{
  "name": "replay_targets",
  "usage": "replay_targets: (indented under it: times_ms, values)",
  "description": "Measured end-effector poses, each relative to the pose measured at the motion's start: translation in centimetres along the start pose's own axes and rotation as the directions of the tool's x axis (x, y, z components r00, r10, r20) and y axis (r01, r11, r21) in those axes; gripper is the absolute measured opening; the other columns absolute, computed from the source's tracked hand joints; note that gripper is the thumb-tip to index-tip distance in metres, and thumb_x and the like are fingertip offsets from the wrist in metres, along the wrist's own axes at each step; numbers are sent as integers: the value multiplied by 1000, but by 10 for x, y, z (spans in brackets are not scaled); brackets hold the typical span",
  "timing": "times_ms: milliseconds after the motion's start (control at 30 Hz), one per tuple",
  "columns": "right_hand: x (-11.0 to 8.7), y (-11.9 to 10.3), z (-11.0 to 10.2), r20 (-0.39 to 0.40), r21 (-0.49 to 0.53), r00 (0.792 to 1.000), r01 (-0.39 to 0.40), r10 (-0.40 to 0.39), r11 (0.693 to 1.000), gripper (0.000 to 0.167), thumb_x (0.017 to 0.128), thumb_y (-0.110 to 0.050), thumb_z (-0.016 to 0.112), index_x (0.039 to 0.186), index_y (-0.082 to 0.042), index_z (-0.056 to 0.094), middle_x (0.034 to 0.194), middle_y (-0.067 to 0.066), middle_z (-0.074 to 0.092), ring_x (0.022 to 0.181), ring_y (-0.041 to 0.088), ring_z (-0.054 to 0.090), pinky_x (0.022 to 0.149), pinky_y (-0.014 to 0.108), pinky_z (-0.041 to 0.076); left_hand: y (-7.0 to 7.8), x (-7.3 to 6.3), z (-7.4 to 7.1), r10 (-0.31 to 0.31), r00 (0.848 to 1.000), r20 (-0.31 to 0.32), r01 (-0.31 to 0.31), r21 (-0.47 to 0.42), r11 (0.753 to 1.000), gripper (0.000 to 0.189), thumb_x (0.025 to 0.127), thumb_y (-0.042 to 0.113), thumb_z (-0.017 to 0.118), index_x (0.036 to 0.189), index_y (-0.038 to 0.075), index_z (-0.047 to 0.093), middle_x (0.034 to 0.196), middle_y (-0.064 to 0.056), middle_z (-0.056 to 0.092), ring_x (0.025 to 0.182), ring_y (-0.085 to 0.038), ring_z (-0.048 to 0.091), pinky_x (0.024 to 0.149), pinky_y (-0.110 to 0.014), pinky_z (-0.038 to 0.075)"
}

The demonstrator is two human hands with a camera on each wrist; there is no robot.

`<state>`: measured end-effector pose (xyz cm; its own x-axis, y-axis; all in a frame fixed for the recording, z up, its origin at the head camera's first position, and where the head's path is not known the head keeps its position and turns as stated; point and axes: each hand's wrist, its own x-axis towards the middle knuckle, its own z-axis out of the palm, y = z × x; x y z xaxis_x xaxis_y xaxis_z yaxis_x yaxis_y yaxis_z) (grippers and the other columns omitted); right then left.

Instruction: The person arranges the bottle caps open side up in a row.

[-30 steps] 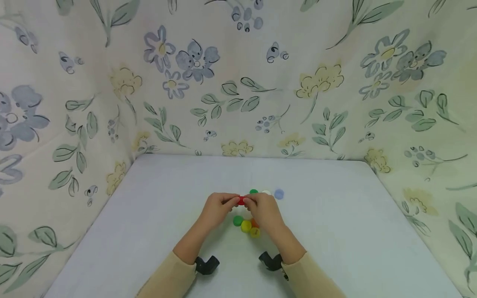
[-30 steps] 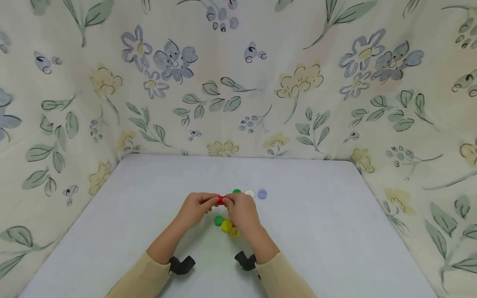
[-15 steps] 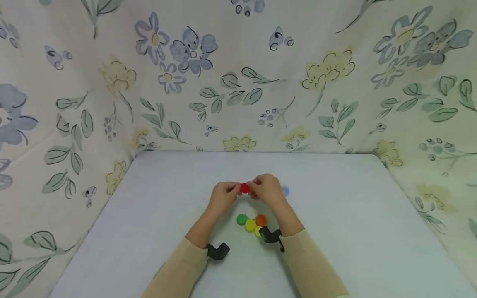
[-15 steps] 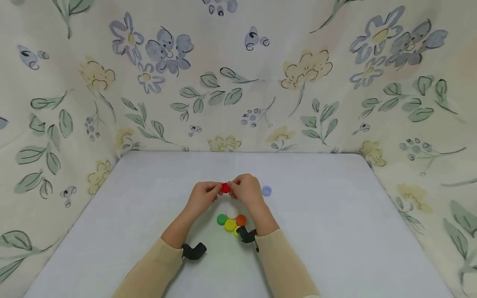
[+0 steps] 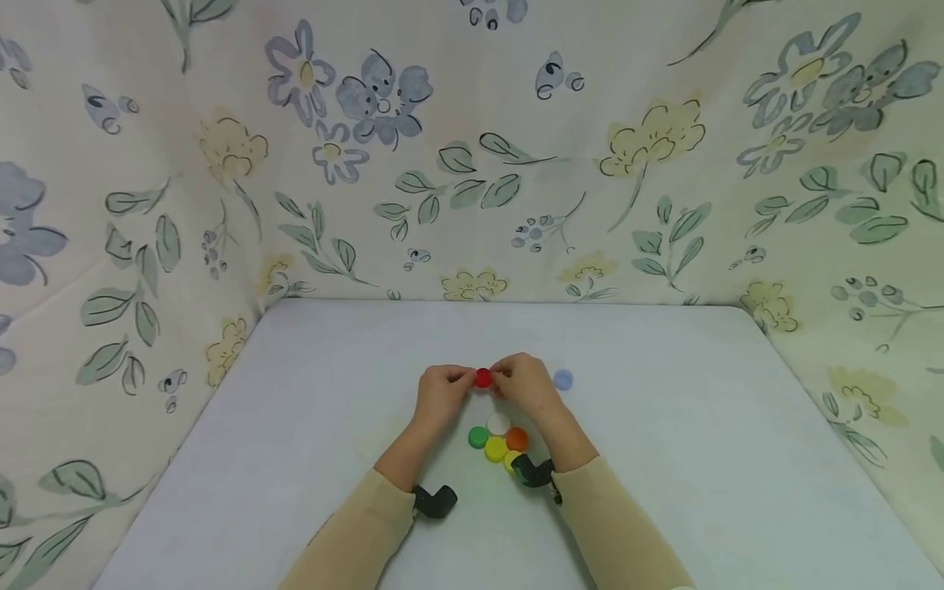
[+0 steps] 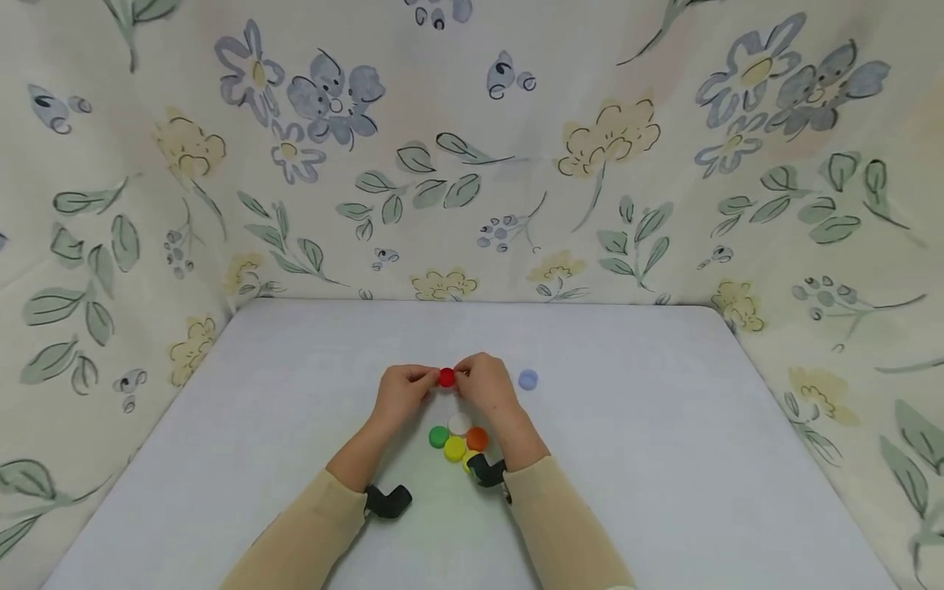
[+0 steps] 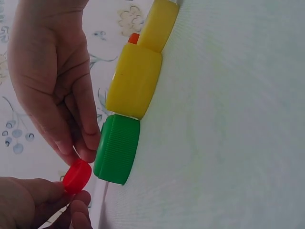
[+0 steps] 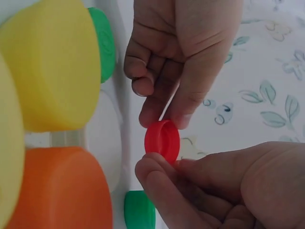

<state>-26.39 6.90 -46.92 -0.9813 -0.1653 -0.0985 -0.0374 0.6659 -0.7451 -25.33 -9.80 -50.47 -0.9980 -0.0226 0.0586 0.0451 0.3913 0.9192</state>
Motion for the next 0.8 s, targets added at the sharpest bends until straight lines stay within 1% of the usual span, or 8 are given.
replay_targets:
  times_ms: [133, 233, 367, 433, 500, 600, 700, 800]
  values:
    - [0, 1, 0, 52, 21, 999, 1, -2, 1000, 23, 101, -6, 61, 117, 1, 74, 87, 6, 71, 75, 17, 64, 76, 31, 57, -3, 1, 1, -8, 1000, -23, 8, 16, 1000, 17, 99, 15, 69, 101, 3, 81, 81, -3, 71, 77, -19, 58, 65, -25, 49]
    - [-1, 0, 0, 86, 42, 996, -4, 0, 999, 26, 101, -4, 59, 123, 4, 71, 88, 7, 72, 75, 17, 66, 79, 32, 57, -5, 3, 2, -7, 1000, -18, 8, 36, 999, 18, 99, 14, 68, 103, 2, 80, 87, -4, 73, 82, -20, 59, 70, -28, 52]
    - [-2, -1, -1, 97, 30, 995, -11, 8, 999, 31, 101, -3, 57, 130, 4, 67, 88, 7, 72, 76, 17, 66, 82, 34, 57, -4, 3, 2, 0, 1000, 31, -2, 92, 996, 21, 101, 13, 64, 110, 0, 78, 100, -9, 74, 93, -23, 62, 84, -38, 55]
    - [-2, -1, -2, 100, 15, 995, -10, 8, 1000, 33, 101, -4, 57, 132, 4, 65, 87, 6, 72, 76, 16, 66, 84, 35, 57, -1, 2, 3, 0, 998, 59, -7, 131, 991, 22, 101, 11, 62, 113, -2, 76, 105, -11, 73, 97, -26, 62, 88, -42, 55]
    - [-3, -1, -3, 111, 1, 994, -6, 6, 1000, 35, 102, -4, 57, 135, 3, 63, 88, 6, 72, 76, 16, 66, 86, 35, 56, 1, 1, 3, -12, 997, 79, -1, 160, 987, 24, 101, 10, 61, 117, -2, 74, 109, -13, 71, 99, -28, 62, 91, -44, 55]
    - [-5, -2, -8, 132, -3, 991, 3, -3, 1000, 37, 102, -5, 55, 138, 4, 60, 91, 6, 73, 78, 16, 67, 87, 36, 56, 3, -1, 4, -22, 995, 92, 4, 197, 980, 25, 101, 9, 61, 121, -3, 72, 113, -15, 70, 102, -29, 62, 93, -44, 55]
    - [-8, -3, -19, 130, 30, 992, 1, -5, 1000, 38, 103, -5, 53, 140, 4, 58, 97, 9, 74, 82, 18, 69, 85, 36, 56, 3, -2, 5, -35, 995, 91, 16, 207, 978, 26, 102, 10, 61, 123, -2, 71, 116, -15, 69, 104, -28, 62, 93, -43, 55]
    - [-11, -2, -32, 87, 64, 996, -9, 3, 998, 38, 105, -6, 51, 141, 4, 57, 102, 12, 75, 88, 23, 71, 83, 35, 56, 4, -3, 5, -51, 995, 86, 33, 196, 980, 27, 102, 11, 61, 125, 0, 71, 117, -14, 68, 103, -28, 61, 91, -41, 56]
